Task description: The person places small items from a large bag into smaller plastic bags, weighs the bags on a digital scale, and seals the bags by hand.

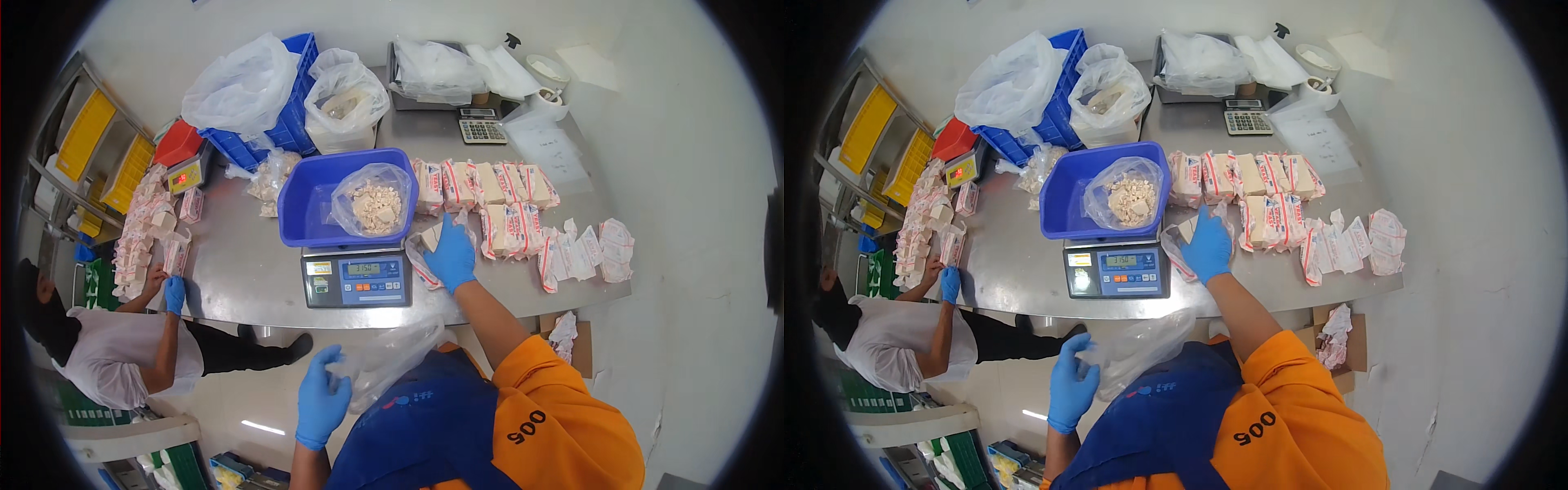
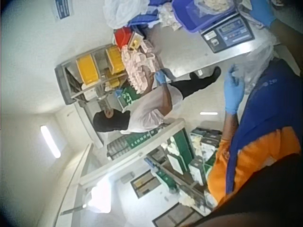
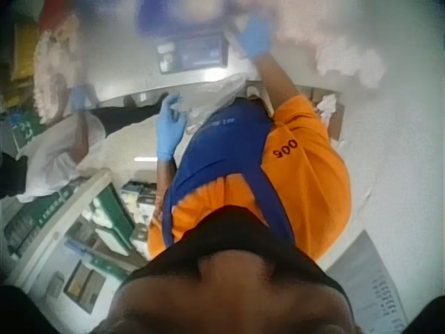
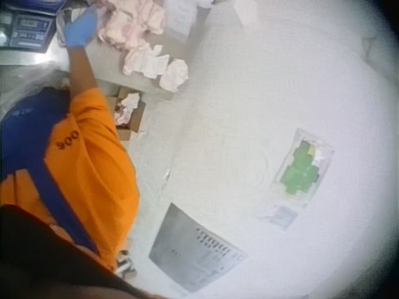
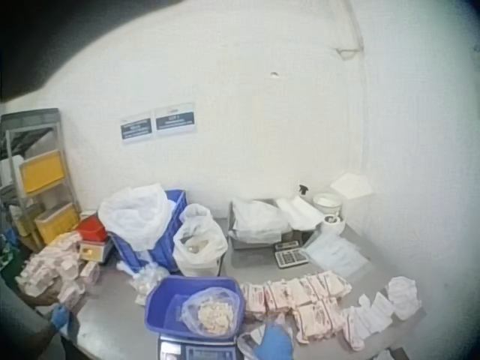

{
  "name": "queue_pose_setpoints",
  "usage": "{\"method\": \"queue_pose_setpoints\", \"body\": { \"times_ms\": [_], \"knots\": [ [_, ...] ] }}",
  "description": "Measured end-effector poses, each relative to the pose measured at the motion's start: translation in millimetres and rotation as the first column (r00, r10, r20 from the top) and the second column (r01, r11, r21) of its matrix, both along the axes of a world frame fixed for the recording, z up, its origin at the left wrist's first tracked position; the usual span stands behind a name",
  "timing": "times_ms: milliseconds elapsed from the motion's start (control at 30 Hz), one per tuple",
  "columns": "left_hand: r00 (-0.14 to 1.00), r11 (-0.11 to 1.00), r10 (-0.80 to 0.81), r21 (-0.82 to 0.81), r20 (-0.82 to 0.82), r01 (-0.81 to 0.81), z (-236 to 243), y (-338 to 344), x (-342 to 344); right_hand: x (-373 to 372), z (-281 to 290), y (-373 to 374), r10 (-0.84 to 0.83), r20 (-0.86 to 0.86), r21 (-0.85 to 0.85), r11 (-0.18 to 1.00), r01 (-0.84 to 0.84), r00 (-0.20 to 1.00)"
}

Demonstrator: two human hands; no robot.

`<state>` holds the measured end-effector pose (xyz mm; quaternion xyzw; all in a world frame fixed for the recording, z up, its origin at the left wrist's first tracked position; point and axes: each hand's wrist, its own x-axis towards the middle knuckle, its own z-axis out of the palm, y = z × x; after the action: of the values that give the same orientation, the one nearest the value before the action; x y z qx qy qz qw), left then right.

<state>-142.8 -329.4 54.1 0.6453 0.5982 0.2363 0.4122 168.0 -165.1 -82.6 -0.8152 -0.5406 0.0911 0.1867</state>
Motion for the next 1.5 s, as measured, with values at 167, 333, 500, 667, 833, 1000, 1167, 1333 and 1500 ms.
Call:
{"method": "queue_pose_setpoints", "body": {
  "times_ms": [167,333,500,667,833,1000,1167,1333,1500],
  "knots": [
    [0.867,0.856,-0.398,0.218,-0.300,0.468,-24,44,66,4,7,8,0.044,-0.153,-0.121,0.991,-0.063,0.987],
    [0.708,0.785,-0.525,0.052,-0.472,0.617,-87,91,150,4,4,6,0.146,-0.064,-0.112,0.982,-0.153,0.987],
    [0.558,0.755,-0.583,-0.140,-0.590,0.641,-144,113,174,45,-16,6,0.205,-0.126,-0.053,0.976,-0.213,0.971],
    [0.582,0.735,-0.614,-0.120,-0.533,0.667,-129,113,163,74,20,2,0.152,-0.474,-0.055,0.978,-0.201,0.867],
    [0.761,0.771,-0.559,0.131,-0.330,0.623,-59,89,138,98,40,2,0.223,-0.600,0.194,0.972,-0.130,0.768],
    [0.574,0.612,-0.631,0.119,-0.521,0.782,1,85,76,132,70,-9,0.188,-0.703,0.260,0.966,0.002,0.686],
    [0.440,0.724,-0.636,-0.292,-0.633,0.625,18,102,68,137,121,-32,0.171,-0.826,0.260,0.961,0.094,0.537],
    [0.694,0.694,-0.665,0.115,-0.276,0.711,6,110,141,102,150,-58,0.301,-0.951,0.310,0.916,0.255,0.077],
    [0.841,0.880,-0.441,-0.034,0.314,0.474,4,102,213,65,121,-88,0.334,-0.936,0.235,0.824,0.516,-0.107]
  ]
}}
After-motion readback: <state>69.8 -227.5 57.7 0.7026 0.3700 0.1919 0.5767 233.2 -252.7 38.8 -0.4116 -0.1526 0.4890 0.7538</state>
